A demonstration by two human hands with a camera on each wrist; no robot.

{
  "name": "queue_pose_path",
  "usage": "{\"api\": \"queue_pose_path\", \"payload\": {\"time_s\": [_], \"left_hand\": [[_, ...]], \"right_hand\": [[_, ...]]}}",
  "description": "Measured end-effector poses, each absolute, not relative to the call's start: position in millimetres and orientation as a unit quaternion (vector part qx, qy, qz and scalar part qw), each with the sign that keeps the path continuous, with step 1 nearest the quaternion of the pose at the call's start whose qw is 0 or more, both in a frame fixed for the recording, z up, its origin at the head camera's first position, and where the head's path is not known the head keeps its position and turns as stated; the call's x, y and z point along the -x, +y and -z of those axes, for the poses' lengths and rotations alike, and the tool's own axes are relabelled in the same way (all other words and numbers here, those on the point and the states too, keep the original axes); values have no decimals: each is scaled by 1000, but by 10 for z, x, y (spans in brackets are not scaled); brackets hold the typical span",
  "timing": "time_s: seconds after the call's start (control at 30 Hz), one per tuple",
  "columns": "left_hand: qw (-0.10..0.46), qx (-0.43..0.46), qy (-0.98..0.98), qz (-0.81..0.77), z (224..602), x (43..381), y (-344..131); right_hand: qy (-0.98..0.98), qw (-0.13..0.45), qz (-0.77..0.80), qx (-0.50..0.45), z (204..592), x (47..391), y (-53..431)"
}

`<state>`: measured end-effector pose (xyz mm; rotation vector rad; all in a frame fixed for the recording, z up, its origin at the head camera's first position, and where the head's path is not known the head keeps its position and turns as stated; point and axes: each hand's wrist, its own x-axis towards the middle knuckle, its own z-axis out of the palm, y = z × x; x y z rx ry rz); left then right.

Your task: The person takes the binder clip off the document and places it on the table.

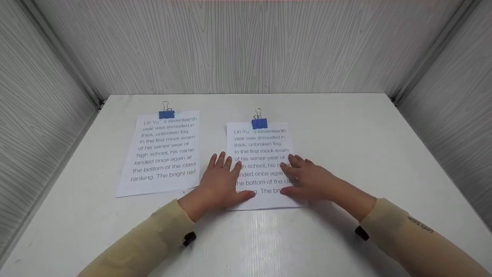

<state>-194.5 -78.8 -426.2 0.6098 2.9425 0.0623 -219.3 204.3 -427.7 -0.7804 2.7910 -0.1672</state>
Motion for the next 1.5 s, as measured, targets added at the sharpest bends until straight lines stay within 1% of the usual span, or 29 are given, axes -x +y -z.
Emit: {"api": "queue_pose_path", "payload": {"time_s": [0.37, 0.6, 0.83, 1.3, 1.5], "left_hand": [[74, -219, 972, -39, 4289, 1691, -682], [87, -225, 969, -47, 4286, 1574, -635], [87, -234, 967, -54, 4280, 1488, -608], [84, -235, 967, -56, 4297, 1434, -591], [82, -236, 967, -53, 4294, 1443, -590]], "right_hand": [[950, 97, 49, 292, 4249, 1889, 2188], [948, 99, 54, 297, 4250, 1773, 2263], [951, 94, 49, 291, 4252, 1664, 2307], [955, 98, 49, 277, 4229, 1603, 2300], [951, 85, 49, 292, 4227, 1590, 2309]]}}
